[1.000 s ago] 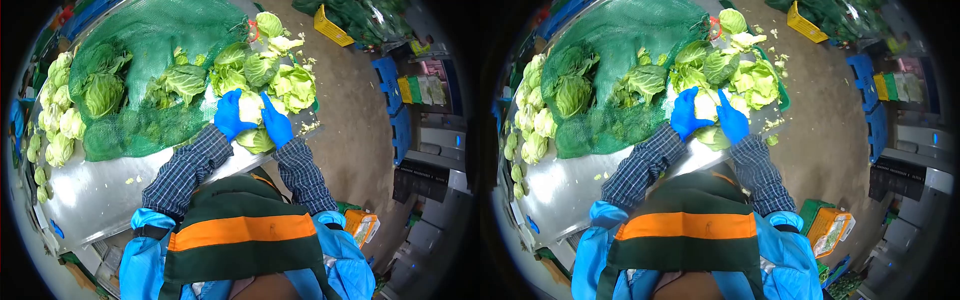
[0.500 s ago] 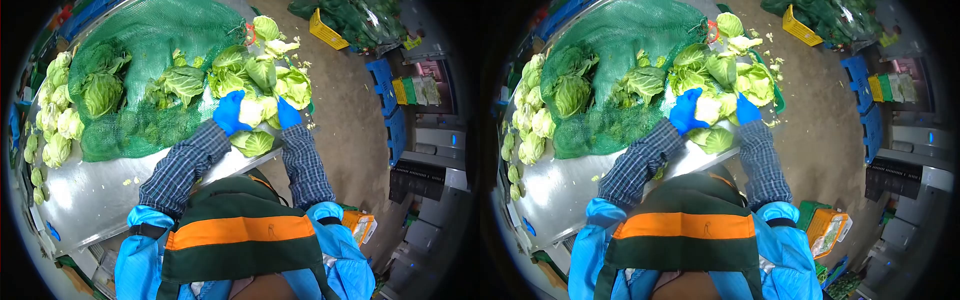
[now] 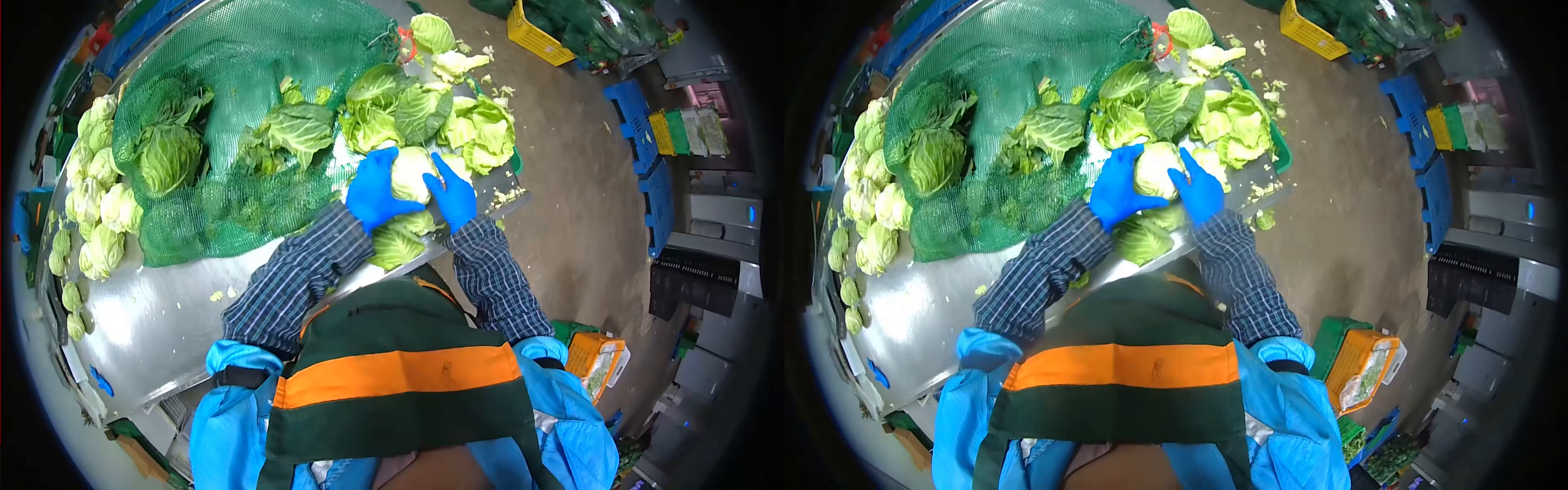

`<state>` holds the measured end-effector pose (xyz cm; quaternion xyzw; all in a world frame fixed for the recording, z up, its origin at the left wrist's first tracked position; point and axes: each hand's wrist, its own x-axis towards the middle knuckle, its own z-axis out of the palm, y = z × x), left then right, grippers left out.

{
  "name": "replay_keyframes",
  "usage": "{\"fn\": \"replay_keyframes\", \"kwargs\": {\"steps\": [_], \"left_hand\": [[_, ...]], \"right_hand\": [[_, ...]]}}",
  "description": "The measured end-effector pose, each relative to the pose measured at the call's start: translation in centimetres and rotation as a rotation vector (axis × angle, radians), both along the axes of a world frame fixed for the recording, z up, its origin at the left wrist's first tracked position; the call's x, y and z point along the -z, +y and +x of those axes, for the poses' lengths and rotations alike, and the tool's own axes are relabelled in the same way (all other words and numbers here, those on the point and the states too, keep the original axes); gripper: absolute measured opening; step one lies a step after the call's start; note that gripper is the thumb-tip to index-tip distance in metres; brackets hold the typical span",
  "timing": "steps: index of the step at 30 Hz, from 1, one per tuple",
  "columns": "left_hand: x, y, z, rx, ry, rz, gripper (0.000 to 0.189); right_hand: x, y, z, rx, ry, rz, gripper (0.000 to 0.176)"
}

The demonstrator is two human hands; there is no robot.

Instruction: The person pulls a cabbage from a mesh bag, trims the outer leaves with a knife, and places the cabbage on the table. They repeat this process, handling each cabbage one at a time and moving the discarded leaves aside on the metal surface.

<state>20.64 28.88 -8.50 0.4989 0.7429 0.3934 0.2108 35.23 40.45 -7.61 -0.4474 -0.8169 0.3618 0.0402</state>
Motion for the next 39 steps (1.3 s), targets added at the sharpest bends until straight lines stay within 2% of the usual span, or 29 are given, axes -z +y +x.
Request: {"fn": "replay_keyframes", "kwargs": {"steps": [1,4,5,9,12,15,18,23,24,26,27,28,29,30,31,32,33,34,36,37,38,39], "left_hand": [[0.9,0.6,0.6,-0.057,0.116,-0.001,0.104],[2.2,1.8,1.0,-0.080,0.127,0.026,0.106],[2.6,2.1,0.8,-0.062,0.128,0.037,0.107],[2.8,2.8,1.2,-0.075,0.130,-0.089,0.115],[2.6,3.5,1.7,-0.095,0.234,-0.157,0.115],[2.6,3.9,1.7,-0.105,0.296,-0.167,0.115],[2.6,4.1,1.4,-0.118,0.249,-0.167,0.116],[2.9,4.5,0.9,-0.130,0.216,-0.163,0.113],[3.1,4.9,0.7,-0.146,0.204,-0.129,0.111],[4.1,5.4,1.2,-0.226,0.238,-0.054,0.102],[5.6,6.8,2.5,-0.411,0.257,-0.059,0.104],[4.5,6.0,1.4,-0.241,0.244,-0.106,0.108],[4.7,6.5,1.1,-0.190,0.183,-0.168,0.110],[4.4,6.0,1.5,-0.285,0.387,-0.017,0.053],[7.1,7.0,2.9,-0.413,0.395,-0.145,0.072],[7.2,5.7,3.2,-0.380,0.452,-0.047,0.089],[5.5,4.2,2.4,-0.278,0.327,-0.018,0.093],[3.8,2.9,1.2,-0.179,0.196,0.008,0.098],[4.4,0.5,-0.7,-0.078,0.057,0.241,0.106],[5.1,-0.5,-1.8,-0.028,0.106,0.213,0.106],[3.5,-2.1,-2.0,-0.041,0.107,0.104,0.106],[3.1,-3.0,-2.1,-0.022,0.097,0.126,0.105]], "right_hand": [[-0.2,0.1,0.1,-0.055,0.008,0.018,0.055],[-0.4,-0.3,0.5,-0.095,0.132,0.070,0.051],[-0.7,-0.4,0.9,-0.123,0.019,0.068,0.051],[0.3,-1.8,1.5,-0.144,-0.059,0.114,0.052],[1.5,-2.0,1.7,-0.131,0.027,0.146,0.053],[1.1,-1.8,1.2,-0.105,-0.045,0.153,0.051],[0.0,-1.1,0.0,-0.113,-0.138,0.180,0.047],[0.0,-0.1,-0.5,-0.118,-0.073,0.186,0.044],[0.1,0.4,-0.7,-0.126,-0.028,0.196,0.043],[0.9,1.1,-1.0,-0.140,-0.171,0.218,0.042],[3.3,1.8,-0.6,-0.176,-0.105,0.361,0.041],[4.1,2.5,-0.5,-0.204,0.131,0.499,0.040],[3.1,2.4,-0.7,-0.173,-0.037,0.412,0.040],[1.0,2.4,-0.8,-0.049,-0.185,0.189,0.042],[3.1,4.4,0.1,-0.014,-0.128,0.181,0.042],[6.7,6.8,2.0,0.008,-0.089,0.153,0.042],[6.6,7.1,2.7,-0.017,-0.154,0.102,0.043],[12.0,9.0,4.5,-0.089,0.038,0.246,0.043],[15.0,8.0,6.2,-0.056,0.137,0.507,0.045],[14.3,6.3,7.5,-0.009,0.048,0.254,0.047],[12.3,5.9,7.3,0.038,-0.045,0.001,0.050],[11.0,5.4,7.1,0.074,-0.027,-0.160,0.051]]}}
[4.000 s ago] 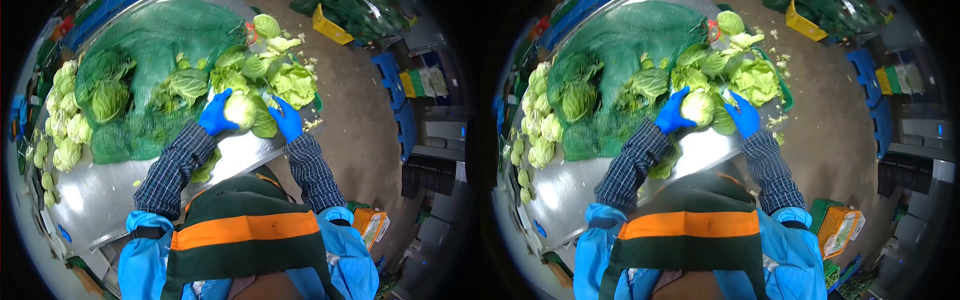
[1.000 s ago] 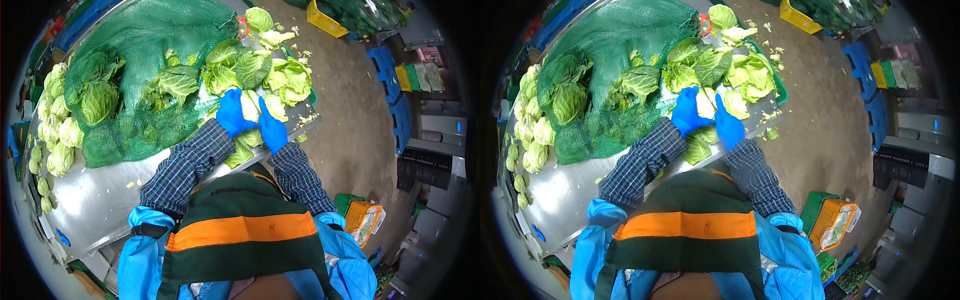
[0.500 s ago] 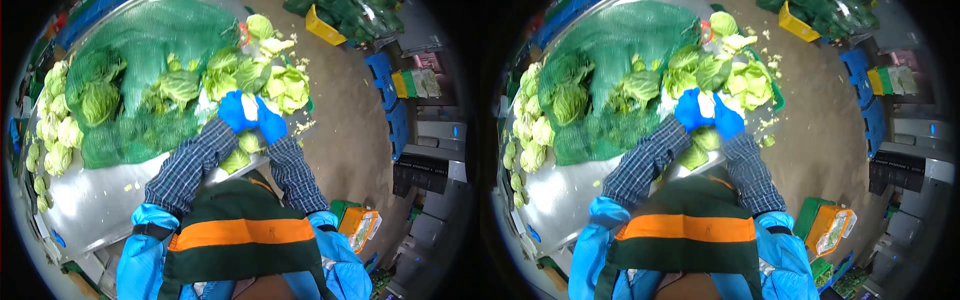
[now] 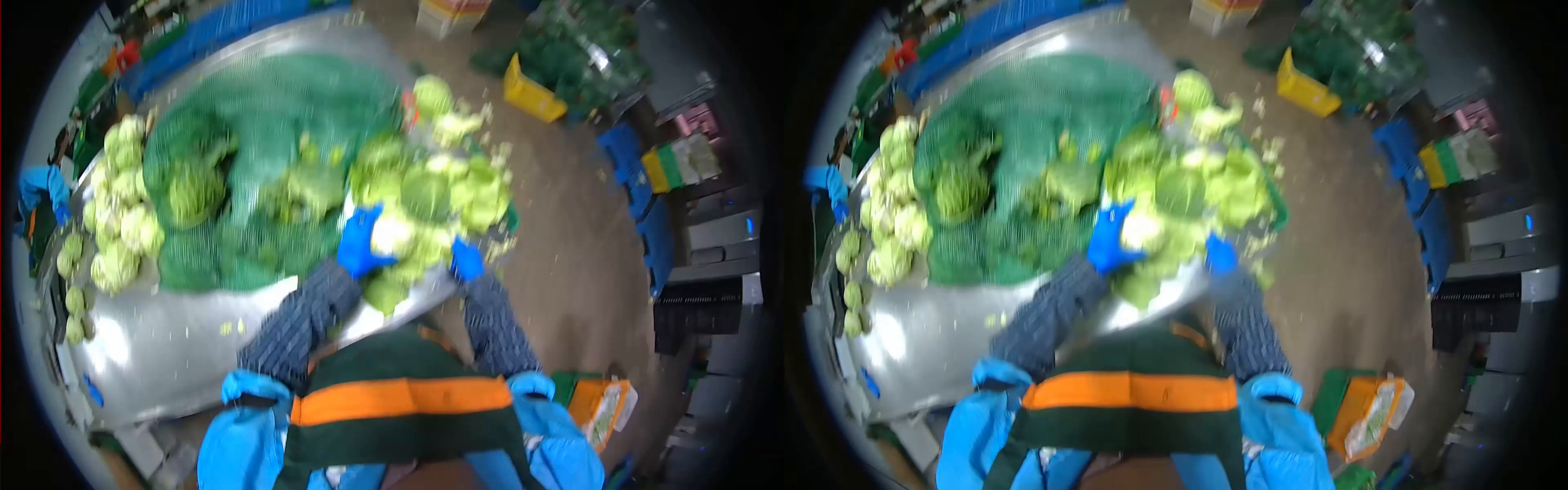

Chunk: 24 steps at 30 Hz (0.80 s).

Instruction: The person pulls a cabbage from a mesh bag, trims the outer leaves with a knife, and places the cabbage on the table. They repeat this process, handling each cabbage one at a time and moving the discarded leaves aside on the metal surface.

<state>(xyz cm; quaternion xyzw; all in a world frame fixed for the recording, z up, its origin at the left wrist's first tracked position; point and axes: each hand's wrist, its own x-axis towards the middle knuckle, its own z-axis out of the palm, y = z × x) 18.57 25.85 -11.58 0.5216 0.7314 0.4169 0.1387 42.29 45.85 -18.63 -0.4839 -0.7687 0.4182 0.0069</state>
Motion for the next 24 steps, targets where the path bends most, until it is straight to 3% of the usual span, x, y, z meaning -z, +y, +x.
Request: {"fn": "replay_keyframes", "kwargs": {"steps": [1,3,5,8,13,15,18,21,22,24], "left_hand": [[0.5,-0.5,-0.2,0.019,0.027,0.049,0.102],[0.3,-0.6,-0.1,0.027,-0.097,0.008,0.103],[0.4,-0.2,-0.2,0.057,-0.117,0.079,0.102],[-0.3,0.1,0.2,0.092,-0.211,0.071,0.104],[-0.2,0.3,0.4,0.139,-0.180,0.012,0.101],[-0.4,0.1,0.4,0.132,-0.148,0.014,0.099],[0.1,0.4,0.4,0.183,-0.070,0.014,0.093],[-0.2,0.7,0.7,0.160,-0.073,-0.012,0.088],[-0.8,0.5,1.7,0.072,0.047,0.155,0.089],[-0.6,0.3,0.5,0.193,-0.030,0.015,0.092]], "right_hand": [[-1.1,-1.3,0.2,0.058,0.016,-0.158,0.053],[-6.4,-4.2,-1.0,0.167,0.244,-0.188,0.050],[-7.7,-5.2,-2.2,0.046,0.343,0.278,0.051],[-11.5,-6.0,-6.1,-0.022,0.506,0.262,0.061],[-11.9,-5.1,-9.6,-0.265,0.237,0.238,0.063],[-12.3,-4.4,-10.1,-0.374,0.065,0.274,0.052],[-11.8,-4.2,-10.3,-0.501,0.010,0.501,0.035],[-11.9,-3.8,-10.8,-0.496,-0.037,0.560,0.025],[-11.8,-3.0,-11.0,-0.452,-0.051,0.545,0.024],[-10.7,-0.7,-10.7,-0.322,0.139,0.334,0.022]]}}
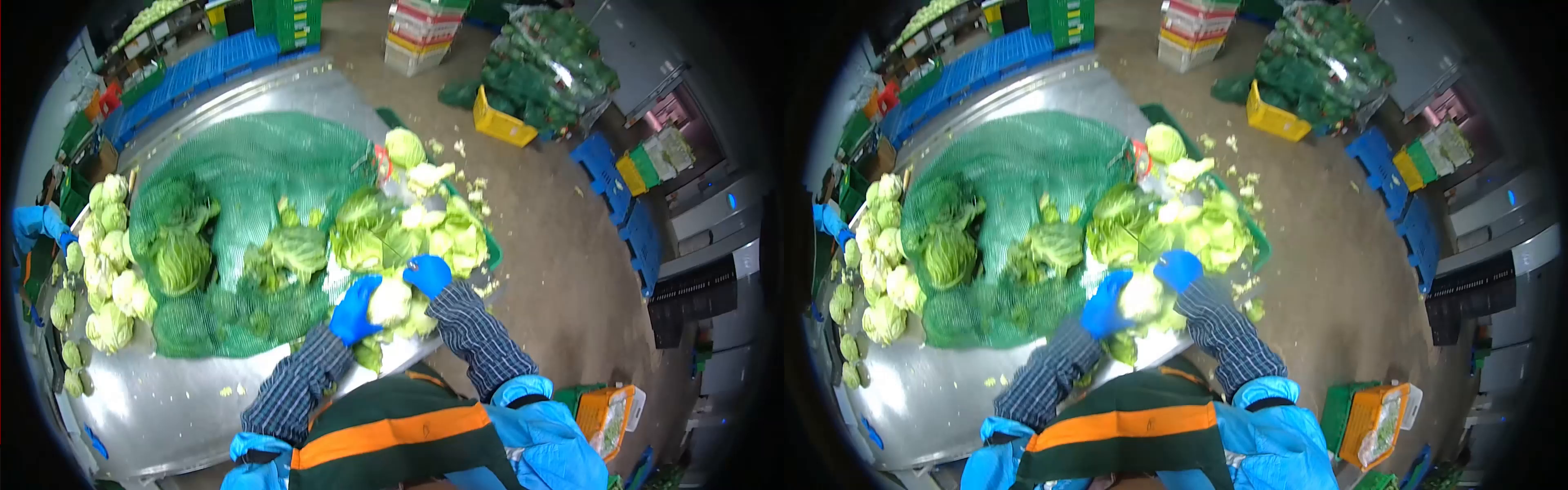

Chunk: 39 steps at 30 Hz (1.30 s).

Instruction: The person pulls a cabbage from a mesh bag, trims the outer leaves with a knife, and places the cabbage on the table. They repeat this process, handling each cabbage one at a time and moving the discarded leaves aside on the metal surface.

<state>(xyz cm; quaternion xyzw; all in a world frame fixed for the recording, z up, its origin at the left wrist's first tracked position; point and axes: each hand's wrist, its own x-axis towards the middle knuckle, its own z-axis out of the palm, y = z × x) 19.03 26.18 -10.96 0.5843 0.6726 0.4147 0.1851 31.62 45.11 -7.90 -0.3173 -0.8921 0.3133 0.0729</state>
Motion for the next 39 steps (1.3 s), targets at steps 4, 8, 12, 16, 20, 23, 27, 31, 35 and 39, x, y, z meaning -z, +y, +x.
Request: {"fn": "replay_keyframes", "kwargs": {"steps": [4,8,12,16,20,23,27,31,35,39], "left_hand": [[0.3,-0.5,-0.6,0.024,-0.075,-0.054,0.098],[-1.4,-0.6,-0.8,0.098,-0.045,-0.026,0.101],[0.0,-1.9,-1.2,0.085,0.035,-0.069,0.106],[-1.6,-1.1,-0.8,0.008,-0.001,-0.126,0.093],[-1.8,2.1,0.5,-0.089,0.151,-0.321,0.090],[-4.7,4.1,0.9,-0.026,0.263,-0.698,0.103],[-1.1,3.1,-2.5,0.113,0.131,-0.515,0.104],[-0.8,1.6,-3.7,0.119,-0.168,-0.350,0.097],[-1.2,1.5,-1.9,0.064,0.243,-0.343,0.088],[-2.8,2.8,-2.5,0.118,0.144,-0.694,0.090]], "right_hand": [[4.0,0.4,0.6,0.031,0.189,-0.471,0.040],[4.0,0.2,0.2,0.196,0.046,-0.356,0.041],[8.9,1.6,1.7,0.353,0.259,-0.375,0.032],[3.2,-0.8,2.8,0.269,0.089,-0.756,0.049],[0.7,-4.1,3.2,0.111,0.013,-0.931,0.068],[2.3,-3.5,3.6,0.114,-0.102,-0.932,0.071],[3.5,-3.6,4.0,0.035,0.047,-0.899,0.071],[4.7,-4.2,3.9,0.091,0.014,-0.877,0.063],[3.9,-3.8,3.5,-0.094,0.092,-0.932,0.049],[2.8,-5.4,2.2,0.081,0.048,-0.757,0.045]]}}
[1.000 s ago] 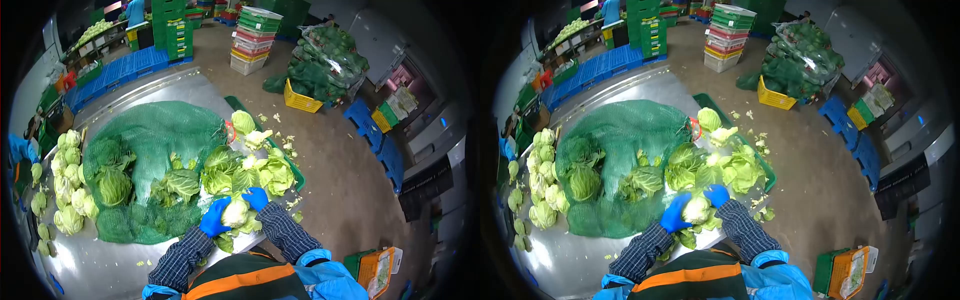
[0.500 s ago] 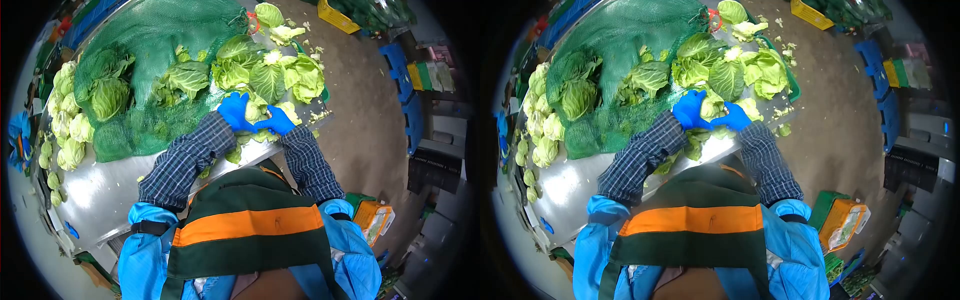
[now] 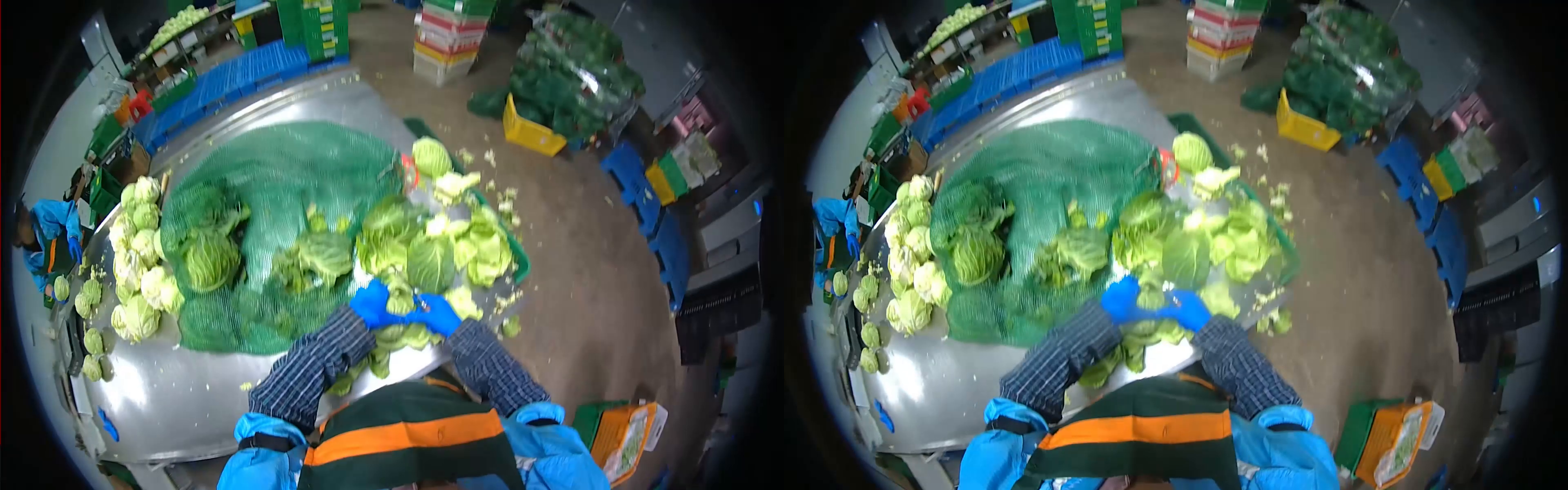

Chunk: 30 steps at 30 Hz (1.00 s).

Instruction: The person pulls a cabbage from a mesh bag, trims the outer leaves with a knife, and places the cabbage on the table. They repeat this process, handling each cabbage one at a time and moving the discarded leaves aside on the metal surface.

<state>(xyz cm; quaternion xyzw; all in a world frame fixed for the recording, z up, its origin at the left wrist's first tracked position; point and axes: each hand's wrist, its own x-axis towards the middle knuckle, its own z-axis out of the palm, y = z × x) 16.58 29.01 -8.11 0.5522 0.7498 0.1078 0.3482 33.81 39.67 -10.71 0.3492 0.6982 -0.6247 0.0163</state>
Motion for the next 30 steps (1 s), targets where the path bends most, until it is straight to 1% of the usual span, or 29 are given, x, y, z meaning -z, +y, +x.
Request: {"fn": "replay_keyframes", "kwargs": {"steps": [1,2,4,5,6,8,10,11,12,14,15,16,18,19,22,23,24,26,27,28,29,30], "left_hand": [[1.2,-0.3,-0.3,0.029,0.023,0.063,0.092],[2.0,-0.6,-0.8,0.060,0.046,0.120,0.095],[0.0,-1.8,-0.5,-0.026,0.068,0.181,0.099],[1.3,-2.1,-0.7,-0.061,0.044,0.173,0.103],[0.7,-2.4,-0.6,-0.080,0.041,0.174,0.102],[0.5,-3.1,-0.4,-0.155,0.001,0.220,0.097],[1.3,-3.8,-0.4,-0.176,-0.005,0.278,0.097],[1.7,-3.9,-0.6,-0.193,-0.013,0.327,0.098],[1.2,-4.2,-0.4,-0.200,-0.017,0.335,0.098],[0.3,-5.0,-0.1,-0.299,-0.108,0.424,0.093],[0.4,-5.3,0.1,-0.335,-0.101,0.499,0.090],[0.6,-5.7,0.1,-0.341,-0.104,0.503,0.090],[0.5,-6.4,0.1,-0.432,-0.159,0.619,0.089],[0.4,-6.8,0.0,-0.440,-0.131,0.644,0.088],[-0.4,-8.3,-0.1,-0.504,-0.207,0.688,0.088],[-0.8,-8.8,-0.2,-0.496,-0.204,0.673,0.088],[-1.1,-9.2,-0.2,-0.503,-0.205,0.673,0.088],[-1.4,-10.0,-0.1,-0.494,-0.170,0.674,0.088],[-1.8,-10.3,0.1,-0.498,-0.171,0.672,0.088],[-2.4,-10.6,0.3,-0.432,-0.139,0.687,0.086],[-2.8,-10.9,0.4,-0.366,-0.106,0.703,0.084],[-2.9,-11.3,0.5,-0.370,-0.104,0.703,0.084]], "right_hand": [[1.5,0.2,-0.2,-0.006,0.043,-0.023,0.049],[1.7,0.1,-0.2,0.043,0.056,-0.065,0.047],[1.5,0.2,-0.4,0.049,-0.006,-0.082,0.043],[1.4,0.0,-0.5,0.032,0.033,-0.021,0.040],[0.9,-0.1,-0.8,0.015,0.070,0.040,0.038],[-0.2,-0.1,-1.0,-0.010,0.056,0.072,0.035],[-0.3,-0.1,-1.1,-0.038,0.033,0.102,0.033],[0.5,-0.2,-1.1,-0.013,0.166,0.184,0.029],[-0.1,-0.5,-1.2,0.010,0.296,0.262,0.024],[-1.3,-0.7,-1.3,0.011,0.261,0.319,0.023],[-2.1,-0.9,-1.6,0.020,0.227,0.367,0.021],[-2.4,-1.0,-1.9,0.013,0.225,0.371,0.021],[-2.8,-1.3,-2.5,0.157,0.232,0.396,0.017],[-2.8,-0.8,-2.7,0.129,0.183,0.450,0.016],[-3.5,-0.6,-3.0,0.067,0.231,0.444,0.017],[-3.8,-0.6,-2.9,0.033,0.188,0.303,0.024],[-4.8,-1.4,-3.1,0.027,0.186,0.302,0.024],[-6.5,-3.3,-3.5,-0.024,0.306,0.307,0.033],[-6.7,-4.2,-3.6,-0.024,0.341,0.288,0.041],[-6.5,-4.6,-3.7,-0.027,0.340,0.286,0.041],[-6.1,-4.9,-3.9,-0.034,0.261,0.338,0.042],[-5.8,-5.2,-4.0,-0.039,0.182,0.389,0.042]]}}
